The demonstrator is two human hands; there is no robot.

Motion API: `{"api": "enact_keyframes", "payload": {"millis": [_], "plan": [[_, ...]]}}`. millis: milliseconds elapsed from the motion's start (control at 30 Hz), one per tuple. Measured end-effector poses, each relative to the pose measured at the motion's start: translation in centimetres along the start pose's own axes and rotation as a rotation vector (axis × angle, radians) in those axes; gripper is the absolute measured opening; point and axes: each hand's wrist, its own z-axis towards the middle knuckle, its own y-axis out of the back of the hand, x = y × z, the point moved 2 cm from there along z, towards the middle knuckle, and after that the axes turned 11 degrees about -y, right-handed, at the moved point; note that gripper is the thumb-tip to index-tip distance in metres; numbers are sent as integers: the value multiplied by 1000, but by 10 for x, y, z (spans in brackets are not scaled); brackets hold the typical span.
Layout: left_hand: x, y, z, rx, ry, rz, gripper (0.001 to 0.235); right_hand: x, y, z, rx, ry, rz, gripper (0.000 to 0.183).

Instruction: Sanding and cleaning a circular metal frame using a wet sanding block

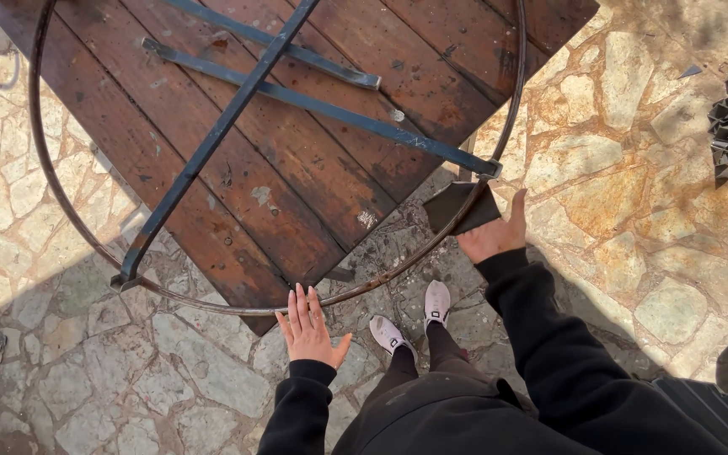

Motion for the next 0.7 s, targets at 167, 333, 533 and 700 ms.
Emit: {"api": "enact_keyframes", "payload": {"millis": [167, 333, 533, 700], "plan": [[1, -1, 1, 92, 31, -67, 136, 51, 43, 29, 111, 17, -119, 108], [1, -1, 7, 134, 58, -112, 133, 12, 24, 36, 133, -32, -54, 105], [-6, 4, 0, 139, 64, -129, 135, 46, 21, 36, 131, 24, -49, 104], [-4, 2, 2, 156, 86, -181, 138, -10, 34, 10, -61, -9, -194, 101]]}}
